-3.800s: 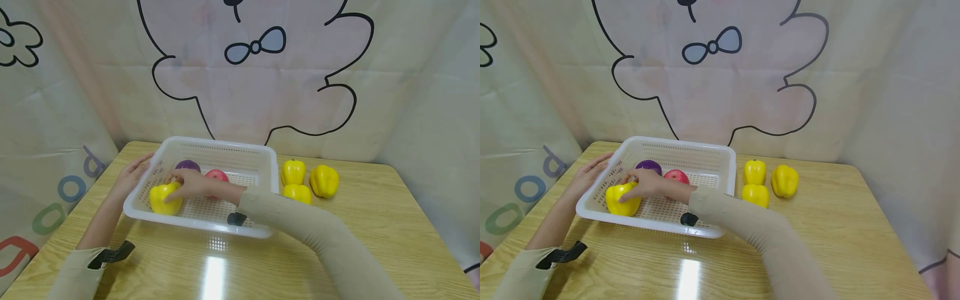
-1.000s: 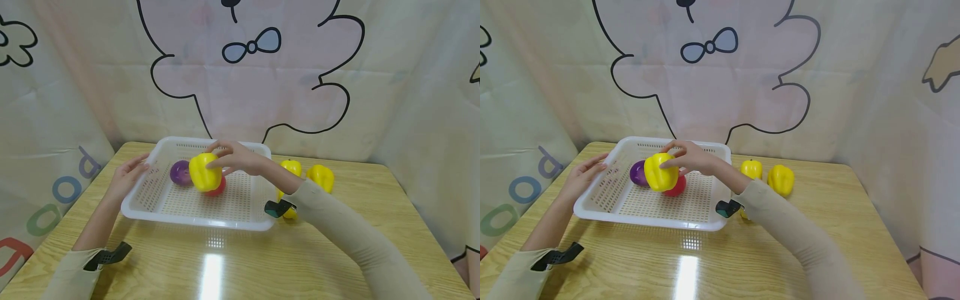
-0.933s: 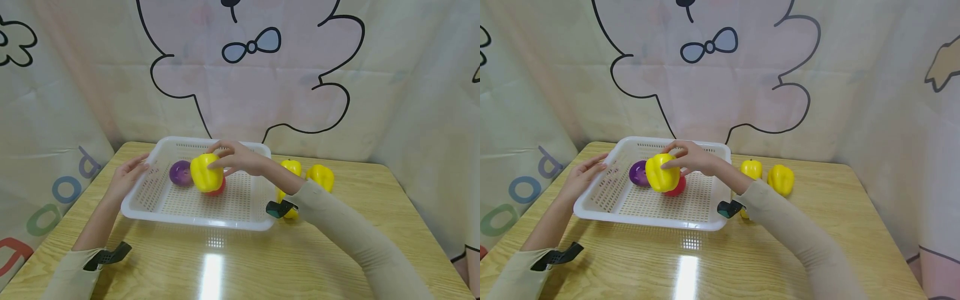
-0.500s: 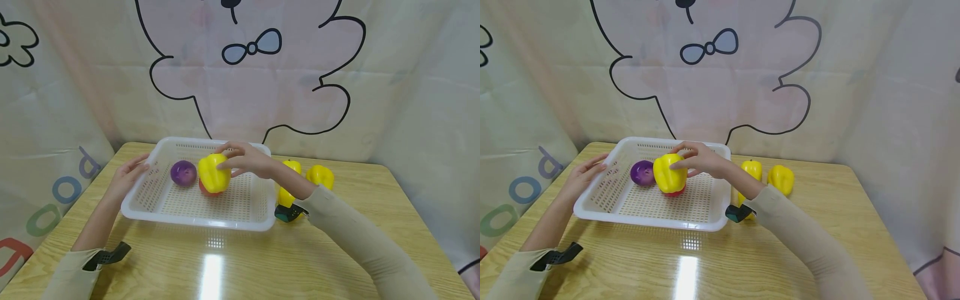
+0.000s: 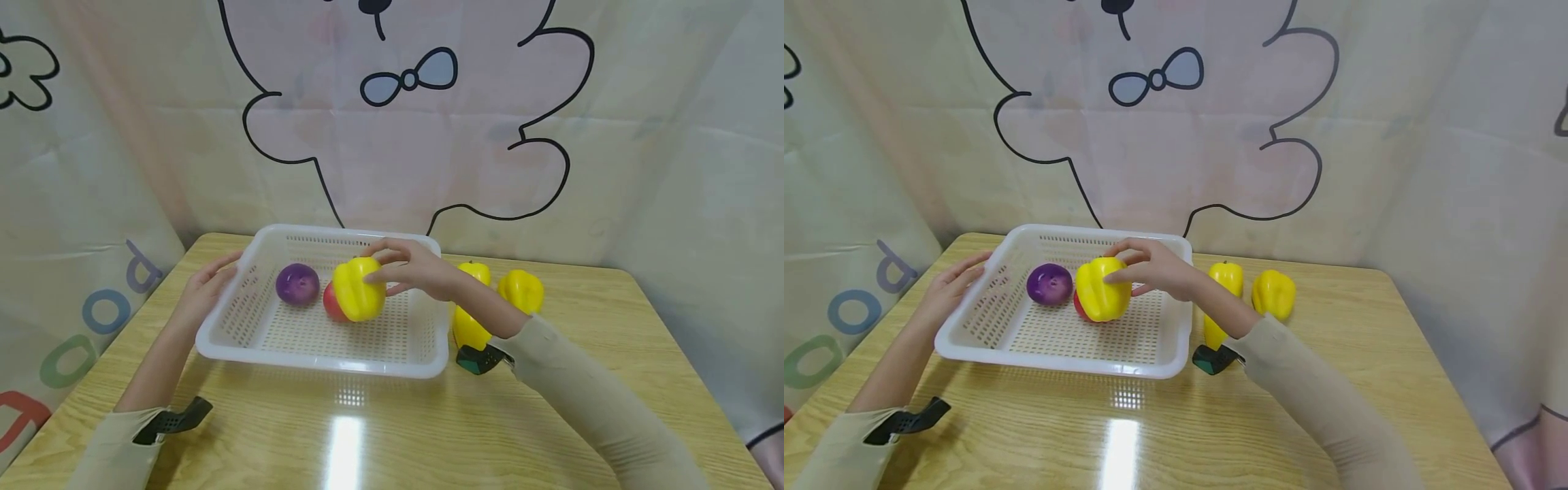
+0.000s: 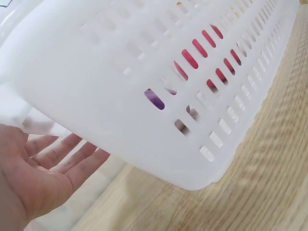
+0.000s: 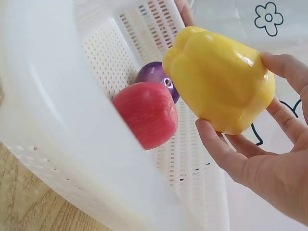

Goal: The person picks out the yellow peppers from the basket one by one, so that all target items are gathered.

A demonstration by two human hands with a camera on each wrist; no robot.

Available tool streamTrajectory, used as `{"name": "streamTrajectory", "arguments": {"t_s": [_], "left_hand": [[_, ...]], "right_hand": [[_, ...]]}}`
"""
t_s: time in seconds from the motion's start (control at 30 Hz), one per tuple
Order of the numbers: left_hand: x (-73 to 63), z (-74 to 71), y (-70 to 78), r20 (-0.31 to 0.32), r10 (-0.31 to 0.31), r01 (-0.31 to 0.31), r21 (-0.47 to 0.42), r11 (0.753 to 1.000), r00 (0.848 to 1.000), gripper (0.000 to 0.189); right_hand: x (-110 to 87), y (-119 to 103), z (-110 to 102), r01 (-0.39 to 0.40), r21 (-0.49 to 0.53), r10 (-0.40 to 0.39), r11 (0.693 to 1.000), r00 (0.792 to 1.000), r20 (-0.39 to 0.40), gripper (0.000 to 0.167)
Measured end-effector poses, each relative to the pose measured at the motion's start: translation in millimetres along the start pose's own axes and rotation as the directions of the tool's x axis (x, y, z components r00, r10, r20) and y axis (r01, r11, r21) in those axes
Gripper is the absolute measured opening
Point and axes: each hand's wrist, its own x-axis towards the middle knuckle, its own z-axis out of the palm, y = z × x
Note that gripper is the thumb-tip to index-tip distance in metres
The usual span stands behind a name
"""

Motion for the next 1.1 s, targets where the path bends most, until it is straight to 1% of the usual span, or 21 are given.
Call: {"name": "streamTrajectory", "arguments": {"t_s": [0.17, 0.37, 0.5, 0.57, 0.7, 0.8, 1.1], "left_hand": [[0.3, 1.7, -0.4, -0.002, -0.006, 0.006, -0.005, 1.0, 1.0, 0.026], [2.2, 3.2, -0.9, -0.003, 0.009, -0.009, 0.01, 1.0, 1.0, 0.026], [3.8, 3.8, -1.2, 0.0, 0.016, -0.016, 0.012, 1.0, 1.0, 0.031], [4.7, 3.8, -1.4, -0.001, 0.009, -0.009, 0.004, 1.0, 1.0, 0.034], [7.7, 3.0, -2.0, -0.008, -0.012, 0.012, 0.033, 0.999, 1.0, 0.041], [10.5, 2.5, -3.0, -0.011, -0.014, 0.015, 0.057, 0.998, 1.0, 0.045], [17.1, 3.0, -4.6, -0.008, 0.009, -0.009, 0.028, 1.0, 1.0, 0.034]], "right_hand": [[-3.7, 4, -3, 0.018, 0.019, -0.018, 1.0, 1.0, 0.004, 0.044], [-7.6, 8, -8, 0.028, 0.042, -0.028, 0.999, 1.0, 0.004, 0.042], [-10.9, 10, -11, 0.029, 0.047, -0.029, 0.998, 1.0, -0.003, 0.044], [-12.5, 10, -12, 0.031, 0.052, -0.031, 0.998, 1.0, -0.004, 0.045], [-15.8, 11, -15, 0.041, 0.064, -0.041, 0.997, 0.999, -0.003, 0.045], [-18.8, 11, -18, 0.047, 0.073, -0.046, 0.996, 0.999, -0.01, 0.044], [-29.0, 14, -26, 0.044, 0.078, -0.039, 0.996, 0.998, -0.057, 0.046]]}}
